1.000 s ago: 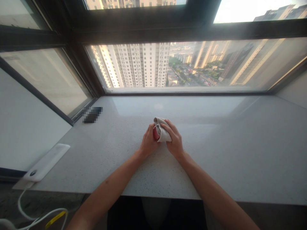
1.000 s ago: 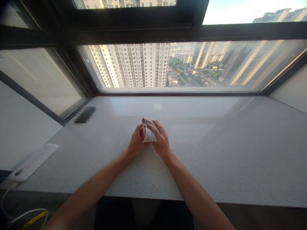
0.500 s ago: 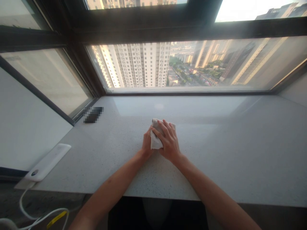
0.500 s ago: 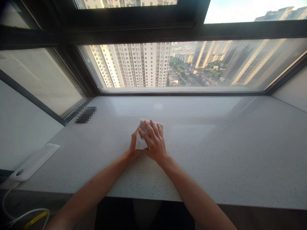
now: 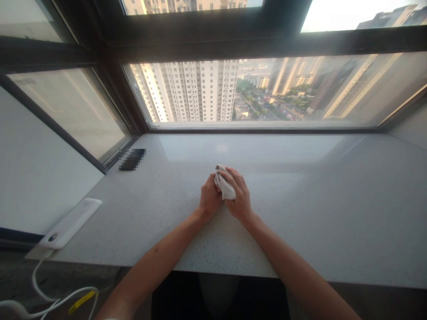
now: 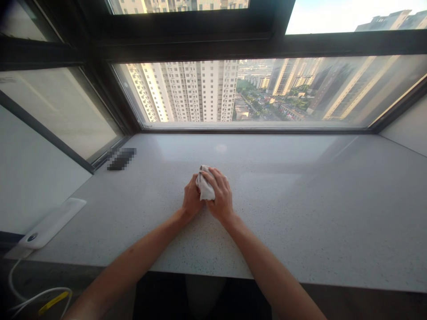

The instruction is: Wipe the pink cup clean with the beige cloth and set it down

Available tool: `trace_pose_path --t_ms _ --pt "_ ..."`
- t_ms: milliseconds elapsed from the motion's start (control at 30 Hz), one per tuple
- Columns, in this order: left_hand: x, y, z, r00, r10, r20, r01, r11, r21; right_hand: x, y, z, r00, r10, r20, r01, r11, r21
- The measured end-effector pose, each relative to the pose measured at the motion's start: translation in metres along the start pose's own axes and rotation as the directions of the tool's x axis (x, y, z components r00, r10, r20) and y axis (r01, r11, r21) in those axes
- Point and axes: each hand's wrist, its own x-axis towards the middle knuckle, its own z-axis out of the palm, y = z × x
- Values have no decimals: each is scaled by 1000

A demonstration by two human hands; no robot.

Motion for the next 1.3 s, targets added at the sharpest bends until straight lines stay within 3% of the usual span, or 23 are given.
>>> trace_pose_path --t_ms 67,100,267,333,400,467,533,633,667,733,800,833,933,1000,1067,1200,1300 --pt "0 2 0 999 -29 -14 29 1000 10 0 3 0 986 142 -90 -137 989 62" --pt "0 3 0 999 -31 -15 31 999 11 -1 3 0 983 152 -102 -146 987 64" --pt "1 2 -2 1000 25 15 -25 1000 0 -2 -4 -2 984 -148 101 156 985 -72" --pt "1 3 -1 1000 -5 4 5 1000 5 -1 -1 -1 996 -76 47 78 996 -42" --pt "1 5 0 999 -51 -11 51 999 16 -1 2 1 994 87 -70 -85 996 30" --pt "0 4 1 998 -66 -17 67 998 16 -2 3 3 983 143 -118 -138 989 54" --pt "0 2 0 999 -36 -11 36 999 -7 -4 0 3 999 23 -47 -24 1000 -14" --pt "0 0 -1 1000 3 0 -3 999 -42 -5 -3 4 984 -152 91 160 983 -85" --pt "0 0 -1 1000 -6 1 6 999 -39 -5 -2 5 987 -138 84 144 987 -72" --pt "0 2 0 999 -43 -12 42 999 -13 -5 3 7 1000 8 -22 -8 1000 -6" --pt "0 3 1 997 -68 -34 68 998 12 -5 6 9 980 158 -119 -151 986 67" --pt "0 3 1 997 -68 -40 69 997 17 -5 5 9 975 176 -134 -168 983 70" --pt "1 -1 1 999 -27 -26 26 999 -25 -6 -1 8 1000 -21 -11 21 999 -39" --pt "2 -3 1 1000 0 -18 -1 999 -50 -5 -4 7 985 -151 83 157 984 -78" --pt "2 -3 2 1000 -7 -28 6 1000 -29 -4 -2 8 992 -118 53 121 992 -47" --pt "0 3 1 998 -48 -38 49 999 22 -4 1 12 983 129 -132 -121 991 65" --pt "-2 3 -2 1000 -10 -15 9 1000 -26 -5 -7 11 1000 -18 -20 17 998 -54"
